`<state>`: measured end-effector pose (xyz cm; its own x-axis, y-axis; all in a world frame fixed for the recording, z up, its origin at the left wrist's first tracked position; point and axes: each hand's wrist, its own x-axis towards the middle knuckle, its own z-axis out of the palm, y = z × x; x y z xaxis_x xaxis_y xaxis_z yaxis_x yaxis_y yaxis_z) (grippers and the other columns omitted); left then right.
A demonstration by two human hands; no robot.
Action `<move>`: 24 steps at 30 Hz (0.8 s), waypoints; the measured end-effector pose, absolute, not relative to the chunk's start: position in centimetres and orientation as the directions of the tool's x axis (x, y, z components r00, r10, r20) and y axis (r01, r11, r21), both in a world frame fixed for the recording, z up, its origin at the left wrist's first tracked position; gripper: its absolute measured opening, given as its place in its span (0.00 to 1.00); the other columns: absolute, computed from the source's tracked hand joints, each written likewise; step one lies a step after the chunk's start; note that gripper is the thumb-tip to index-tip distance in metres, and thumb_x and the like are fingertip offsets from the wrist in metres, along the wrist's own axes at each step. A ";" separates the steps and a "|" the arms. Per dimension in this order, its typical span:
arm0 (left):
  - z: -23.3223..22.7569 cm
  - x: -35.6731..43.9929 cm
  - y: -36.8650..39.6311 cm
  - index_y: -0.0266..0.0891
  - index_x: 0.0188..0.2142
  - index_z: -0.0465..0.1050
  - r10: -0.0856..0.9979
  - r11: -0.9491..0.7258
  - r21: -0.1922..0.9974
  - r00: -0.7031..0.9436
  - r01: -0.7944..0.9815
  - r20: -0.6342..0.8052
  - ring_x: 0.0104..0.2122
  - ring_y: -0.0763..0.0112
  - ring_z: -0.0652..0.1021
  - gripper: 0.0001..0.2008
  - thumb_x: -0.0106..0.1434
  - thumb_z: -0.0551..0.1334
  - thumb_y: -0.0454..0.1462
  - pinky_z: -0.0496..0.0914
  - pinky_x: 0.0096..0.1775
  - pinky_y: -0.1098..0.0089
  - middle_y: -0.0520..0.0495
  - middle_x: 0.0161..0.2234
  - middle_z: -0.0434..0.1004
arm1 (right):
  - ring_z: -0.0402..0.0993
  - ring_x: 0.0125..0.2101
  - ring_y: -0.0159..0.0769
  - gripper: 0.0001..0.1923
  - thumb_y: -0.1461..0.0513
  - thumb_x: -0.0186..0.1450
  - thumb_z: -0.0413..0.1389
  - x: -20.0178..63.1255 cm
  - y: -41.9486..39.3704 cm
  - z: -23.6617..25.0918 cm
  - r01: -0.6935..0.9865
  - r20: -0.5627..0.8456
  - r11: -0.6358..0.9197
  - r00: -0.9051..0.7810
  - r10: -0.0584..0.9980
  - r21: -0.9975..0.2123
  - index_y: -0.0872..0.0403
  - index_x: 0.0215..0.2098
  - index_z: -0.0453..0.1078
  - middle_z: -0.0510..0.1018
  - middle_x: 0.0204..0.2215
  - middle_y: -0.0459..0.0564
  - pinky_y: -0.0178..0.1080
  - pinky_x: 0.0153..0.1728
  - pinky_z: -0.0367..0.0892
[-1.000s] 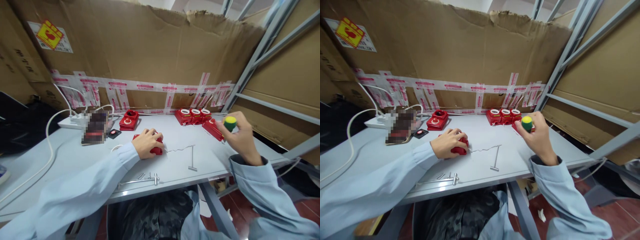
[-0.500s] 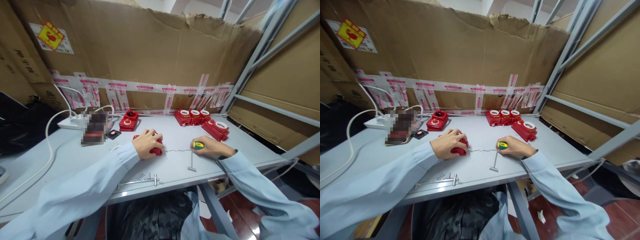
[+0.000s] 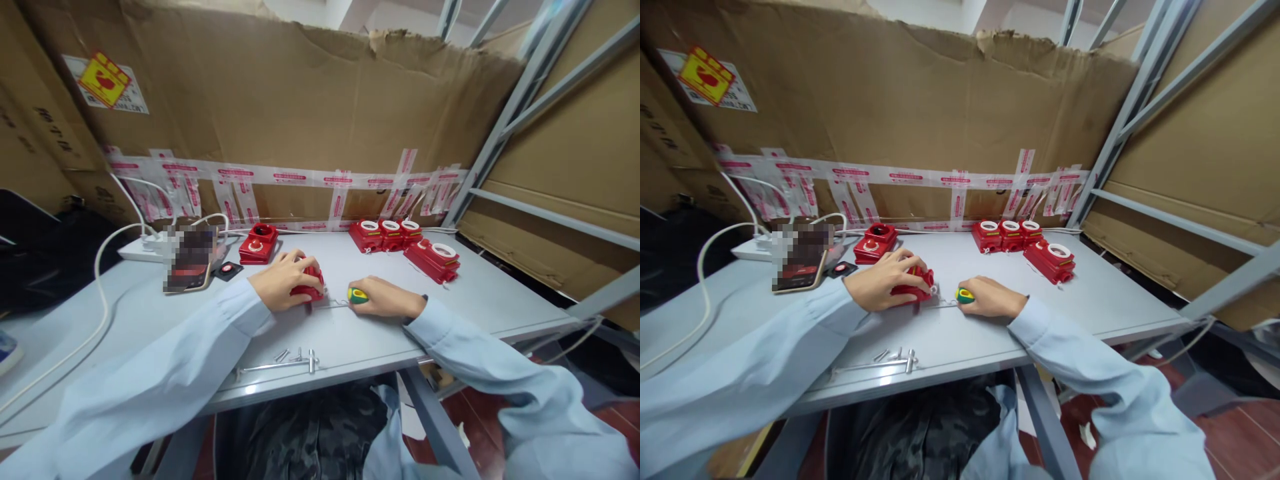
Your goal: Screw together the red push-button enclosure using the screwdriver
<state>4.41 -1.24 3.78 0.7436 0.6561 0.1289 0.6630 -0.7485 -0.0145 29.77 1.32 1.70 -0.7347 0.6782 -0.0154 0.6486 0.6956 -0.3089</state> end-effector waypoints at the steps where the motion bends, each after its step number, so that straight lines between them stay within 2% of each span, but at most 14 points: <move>1: 3.9 4.2 -1.2 0.53 0.46 0.74 0.650 -0.756 0.001 0.749 0.655 0.126 0.47 0.53 0.62 0.12 0.63 0.59 0.38 0.61 0.45 0.53 0.45 0.48 0.66 | 0.66 0.25 0.31 0.05 0.62 0.57 0.54 28.9 1.2 1.5 0.655 -0.003 0.690 -0.726 0.688 -0.307 0.56 0.29 0.69 0.75 0.25 0.49 0.33 0.29 0.57; 4: 4.2 3.9 -1.1 0.52 0.47 0.73 0.638 -0.768 0.031 0.759 0.640 0.131 0.47 0.53 0.62 0.12 0.64 0.59 0.39 0.60 0.47 0.51 0.45 0.49 0.65 | 0.69 0.27 0.33 0.07 0.61 0.59 0.53 26.9 1.0 1.0 0.674 0.049 0.667 -0.691 0.721 -0.318 0.56 0.31 0.70 0.77 0.28 0.52 0.33 0.30 0.58; 7: 4.2 3.8 -1.1 0.52 0.47 0.73 0.634 -0.772 0.055 0.759 0.634 0.149 0.47 0.54 0.61 0.12 0.64 0.59 0.39 0.61 0.48 0.51 0.44 0.49 0.65 | 0.72 0.30 0.33 0.12 0.58 0.60 0.53 26.6 0.9 1.1 0.669 0.083 0.650 -0.671 0.737 -0.360 0.56 0.40 0.69 0.78 0.32 0.52 0.33 0.31 0.60; 9: 4.2 3.8 -1.1 0.52 0.47 0.73 0.630 -0.775 0.061 0.761 0.629 0.154 0.47 0.55 0.62 0.12 0.64 0.59 0.39 0.61 0.48 0.51 0.44 0.49 0.65 | 0.72 0.31 0.33 0.16 0.58 0.58 0.55 27.4 1.1 1.6 0.662 0.099 0.637 -0.658 0.746 -0.396 0.56 0.44 0.69 0.79 0.34 0.51 0.32 0.33 0.62; 15: 4.1 4.4 -1.0 0.52 0.46 0.74 0.632 -0.774 0.054 0.763 0.631 0.136 0.47 0.54 0.62 0.12 0.64 0.59 0.39 0.62 0.47 0.51 0.44 0.49 0.65 | 0.71 0.27 0.32 0.09 0.64 0.53 0.55 30.3 1.7 2.1 0.709 0.048 0.584 -0.619 0.784 -0.396 0.58 0.30 0.74 0.79 0.28 0.51 0.33 0.32 0.63; 18: 4.1 5.1 -0.7 0.52 0.46 0.74 0.614 -0.788 0.043 0.779 0.614 0.128 0.48 0.54 0.62 0.12 0.63 0.60 0.38 0.62 0.48 0.51 0.45 0.49 0.65 | 0.71 0.26 0.32 0.10 0.64 0.52 0.54 30.4 1.8 1.8 0.697 0.020 0.580 -0.632 0.774 -0.422 0.57 0.30 0.75 0.79 0.26 0.49 0.32 0.30 0.63; 24: 4.2 7.5 0.0 0.55 0.46 0.75 0.604 -0.796 -0.010 0.794 0.606 0.067 0.47 0.54 0.63 0.13 0.61 0.62 0.39 0.62 0.46 0.55 0.46 0.49 0.66 | 0.73 0.31 0.35 0.12 0.63 0.54 0.52 31.0 2.3 2.3 0.689 0.087 0.571 -0.602 0.794 -0.446 0.59 0.34 0.74 0.80 0.32 0.51 0.34 0.35 0.65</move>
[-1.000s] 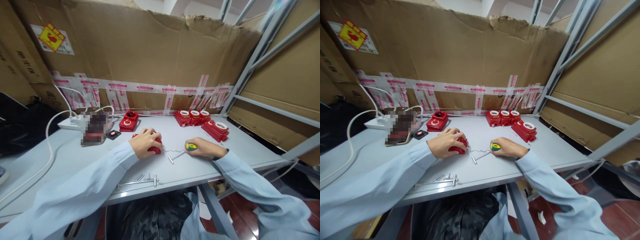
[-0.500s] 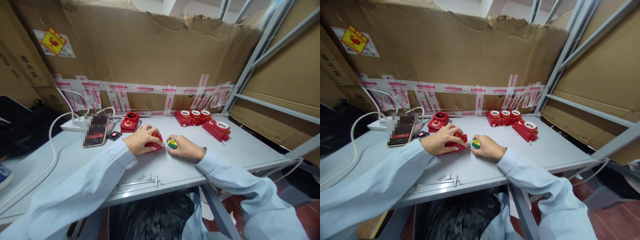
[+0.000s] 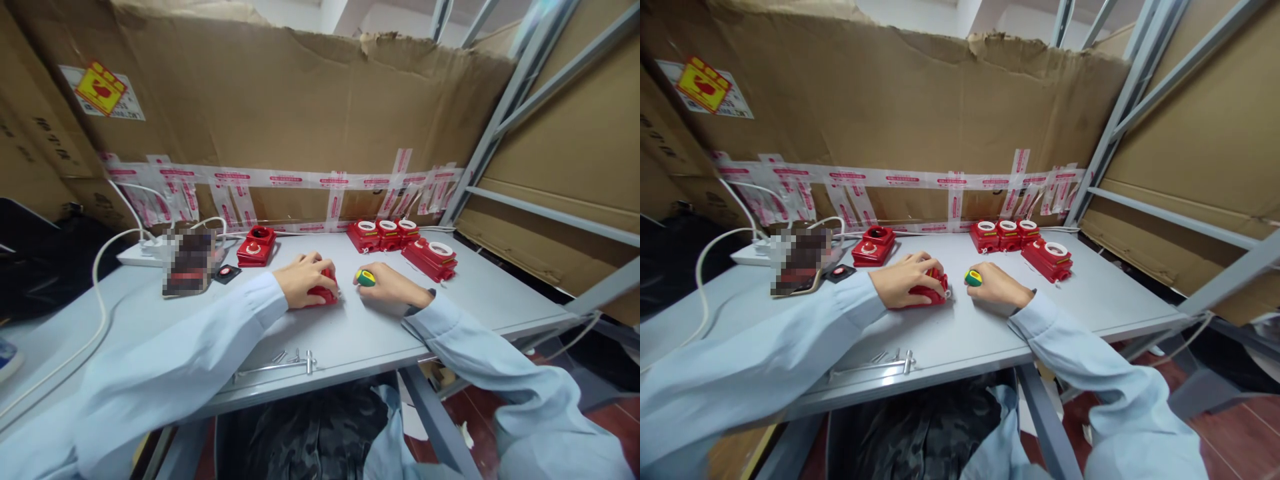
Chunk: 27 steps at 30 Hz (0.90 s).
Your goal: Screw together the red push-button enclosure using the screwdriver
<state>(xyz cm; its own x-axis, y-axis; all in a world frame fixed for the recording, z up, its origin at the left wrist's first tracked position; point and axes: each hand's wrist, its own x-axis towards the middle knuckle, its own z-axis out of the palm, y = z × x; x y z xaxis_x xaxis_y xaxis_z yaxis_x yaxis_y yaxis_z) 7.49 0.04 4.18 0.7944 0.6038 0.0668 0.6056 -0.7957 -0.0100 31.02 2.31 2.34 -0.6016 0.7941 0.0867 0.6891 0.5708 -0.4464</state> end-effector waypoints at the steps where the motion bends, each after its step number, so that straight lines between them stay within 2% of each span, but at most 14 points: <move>1: 4.2 8.0 0.2 0.55 0.46 0.74 0.606 -0.794 -0.021 0.794 0.607 0.050 0.47 0.53 0.64 0.14 0.61 0.62 0.39 0.62 0.45 0.56 0.46 0.49 0.66 | 0.73 0.31 0.35 0.13 0.63 0.54 0.52 31.3 2.4 2.4 0.689 0.093 0.571 -0.599 0.795 -0.446 0.59 0.35 0.74 0.79 0.32 0.51 0.35 0.35 0.65; 8: 3.9 10.5 0.8 0.56 0.47 0.74 0.602 -0.797 -0.099 0.796 0.596 -0.058 0.49 0.53 0.65 0.15 0.60 0.63 0.40 0.62 0.44 0.57 0.46 0.51 0.68 | 0.73 0.31 0.36 0.12 0.62 0.56 0.53 31.9 2.0 2.2 0.684 0.145 0.589 -0.592 0.793 -0.431 0.58 0.37 0.73 0.78 0.32 0.50 0.36 0.35 0.64; 11: 4.0 10.4 0.6 0.53 0.51 0.71 0.604 -0.795 -0.113 0.796 0.596 -0.050 0.51 0.53 0.66 0.18 0.60 0.64 0.40 0.62 0.47 0.55 0.44 0.53 0.66 | 0.72 0.32 0.35 0.13 0.60 0.58 0.54 31.6 2.0 2.3 0.665 0.198 0.606 -0.586 0.786 -0.436 0.57 0.38 0.72 0.78 0.33 0.51 0.36 0.35 0.64; 15: 5.4 8.6 -0.6 0.48 0.53 0.67 0.617 -0.781 -0.085 0.785 0.619 0.048 0.56 0.53 0.64 0.20 0.61 0.62 0.40 0.61 0.51 0.52 0.40 0.56 0.63 | 0.71 0.32 0.35 0.19 0.54 0.58 0.58 31.0 2.0 3.0 0.645 0.272 0.621 -0.563 0.780 -0.445 0.56 0.43 0.71 0.77 0.34 0.50 0.36 0.36 0.63; 19: 7.2 4.3 -1.6 0.46 0.50 0.69 0.693 -0.704 -0.049 0.700 0.709 0.171 0.51 0.55 0.69 0.16 0.63 0.58 0.40 0.64 0.49 0.54 0.41 0.53 0.66 | 0.70 0.30 0.33 0.25 0.51 0.56 0.60 29.6 1.7 3.9 0.615 0.305 0.642 -0.569 0.763 -0.458 0.53 0.49 0.69 0.77 0.30 0.46 0.35 0.34 0.62; 24: 7.8 -2.0 -1.7 0.40 0.49 0.70 0.715 -0.650 0.050 0.588 0.758 0.378 0.49 0.58 0.70 0.19 0.64 0.54 0.47 0.65 0.51 0.58 0.40 0.49 0.69 | 0.72 0.38 0.36 0.24 0.50 0.55 0.62 27.3 1.9 4.5 0.543 0.351 0.750 -0.666 0.658 -0.377 0.52 0.46 0.73 0.75 0.41 0.51 0.37 0.41 0.63; 27: 7.2 -4.4 -1.9 0.39 0.49 0.69 0.735 -0.618 0.097 0.529 0.780 0.425 0.48 0.58 0.71 0.21 0.64 0.54 0.49 0.66 0.51 0.58 0.40 0.48 0.71 | 0.72 0.40 0.37 0.26 0.50 0.52 0.64 26.7 2.5 4.4 0.526 0.315 0.763 -0.702 0.639 -0.375 0.50 0.47 0.74 0.72 0.46 0.53 0.39 0.44 0.65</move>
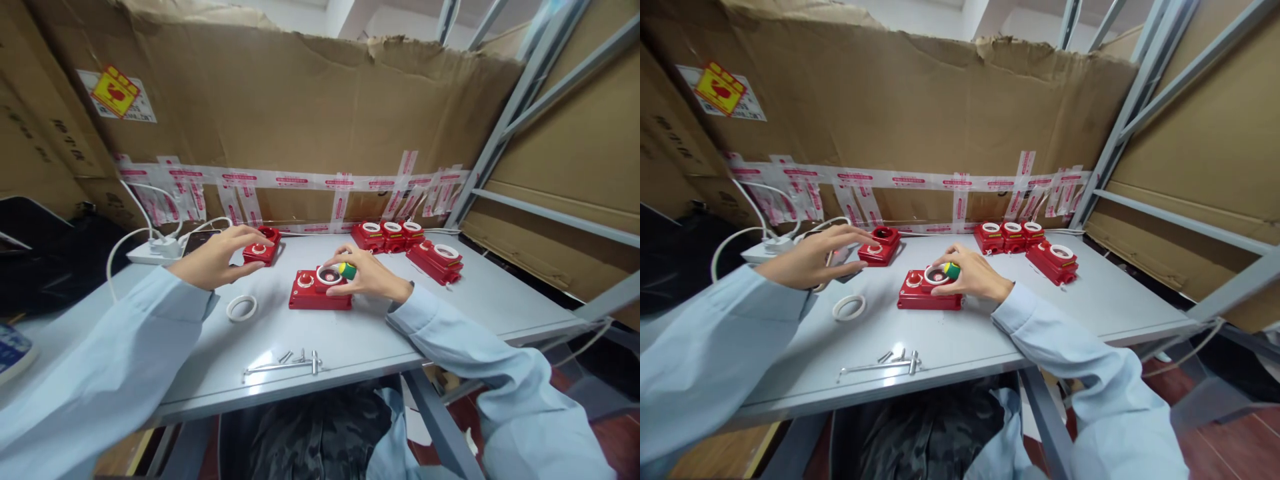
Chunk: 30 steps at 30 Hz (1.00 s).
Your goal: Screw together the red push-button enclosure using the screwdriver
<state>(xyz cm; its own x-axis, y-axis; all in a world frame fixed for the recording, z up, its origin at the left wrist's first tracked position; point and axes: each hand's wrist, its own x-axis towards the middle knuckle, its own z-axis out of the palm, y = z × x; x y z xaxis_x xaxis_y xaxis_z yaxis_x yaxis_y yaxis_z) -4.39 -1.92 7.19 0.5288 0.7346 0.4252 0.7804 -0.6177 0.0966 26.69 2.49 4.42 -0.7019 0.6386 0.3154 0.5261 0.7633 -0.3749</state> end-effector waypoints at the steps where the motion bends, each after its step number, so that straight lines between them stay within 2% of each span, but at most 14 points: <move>1: 6.8 -4.9 -2.0 0.40 0.49 0.70 0.744 -0.606 0.111 0.512 0.787 0.429 0.48 0.58 0.71 0.21 0.63 0.54 0.50 0.66 0.51 0.59 0.40 0.48 0.71 | 0.72 0.42 0.38 0.26 0.51 0.52 0.64 26.7 2.6 4.4 0.505 0.306 0.772 -0.719 0.624 -0.386 0.50 0.48 0.73 0.71 0.47 0.53 0.39 0.45 0.64; 4: 5.7 -5.7 -2.2 0.41 0.47 0.70 0.765 -0.585 0.145 0.482 0.798 0.428 0.50 0.59 0.71 0.20 0.63 0.54 0.50 0.65 0.53 0.61 0.42 0.49 0.71 | 0.72 0.45 0.37 0.23 0.57 0.56 0.62 26.9 2.7 4.4 0.442 0.268 0.777 -0.762 0.589 -0.448 0.51 0.49 0.71 0.75 0.46 0.50 0.38 0.48 0.63; 6: 5.0 -6.1 -2.2 0.40 0.47 0.70 0.785 -0.563 0.156 0.465 0.812 0.410 0.50 0.59 0.71 0.20 0.64 0.54 0.49 0.64 0.52 0.62 0.42 0.48 0.71 | 0.73 0.43 0.36 0.22 0.58 0.56 0.61 27.3 2.5 4.5 0.449 0.245 0.758 -0.759 0.603 -0.473 0.51 0.49 0.70 0.77 0.44 0.48 0.36 0.47 0.64; 10: 4.4 -6.7 -2.2 0.38 0.49 0.68 0.828 -0.501 0.150 0.422 0.853 0.369 0.49 0.60 0.69 0.18 0.65 0.54 0.46 0.65 0.50 0.62 0.41 0.49 0.70 | 0.74 0.41 0.36 0.22 0.58 0.55 0.61 29.0 1.8 4.3 0.548 0.266 0.723 -0.687 0.676 -0.421 0.52 0.48 0.70 0.78 0.43 0.47 0.36 0.44 0.65; 13: 4.3 -6.8 -2.2 0.37 0.48 0.68 0.825 -0.506 0.144 0.428 0.851 0.369 0.48 0.60 0.69 0.18 0.65 0.54 0.45 0.64 0.50 0.61 0.40 0.49 0.70 | 0.74 0.42 0.38 0.22 0.56 0.56 0.61 31.3 1.3 4.0 0.646 0.293 0.664 -0.597 0.747 -0.376 0.52 0.48 0.70 0.77 0.45 0.48 0.38 0.45 0.65; 17: 4.3 -6.6 -2.3 0.39 0.48 0.68 0.814 -0.529 0.145 0.452 0.836 0.364 0.48 0.60 0.70 0.16 0.65 0.54 0.45 0.63 0.52 0.61 0.41 0.48 0.70 | 0.74 0.45 0.42 0.23 0.54 0.55 0.60 35.0 0.9 4.2 0.797 0.264 0.507 -0.438 0.859 -0.328 0.51 0.48 0.70 0.77 0.46 0.50 0.40 0.46 0.65; 21: 4.2 -6.4 -2.3 0.40 0.48 0.68 0.823 -0.519 0.142 0.448 0.843 0.350 0.48 0.61 0.70 0.16 0.65 0.54 0.45 0.63 0.52 0.62 0.42 0.48 0.69 | 0.75 0.43 0.46 0.24 0.50 0.56 0.58 37.9 1.0 4.4 0.944 0.273 0.273 -0.218 0.937 -0.184 0.50 0.49 0.69 0.79 0.42 0.52 0.41 0.41 0.66; 25: 4.0 -6.4 -2.2 0.41 0.48 0.67 0.834 -0.506 0.142 0.441 0.851 0.333 0.48 0.62 0.70 0.16 0.65 0.53 0.45 0.63 0.52 0.63 0.43 0.48 0.69 | 0.74 0.42 0.50 0.27 0.48 0.57 0.55 39.1 1.7 4.3 0.997 0.296 0.045 -0.022 0.955 -0.069 0.52 0.50 0.68 0.78 0.43 0.56 0.42 0.36 0.64; 30: 3.8 -6.4 -2.2 0.41 0.48 0.68 0.836 -0.506 0.154 0.439 0.849 0.329 0.47 0.61 0.71 0.18 0.64 0.54 0.46 0.64 0.51 0.63 0.43 0.48 0.70 | 0.73 0.43 0.53 0.28 0.47 0.58 0.52 39.1 2.7 4.3 0.996 0.306 -0.086 0.088 0.948 -0.020 0.54 0.52 0.66 0.77 0.44 0.59 0.42 0.33 0.61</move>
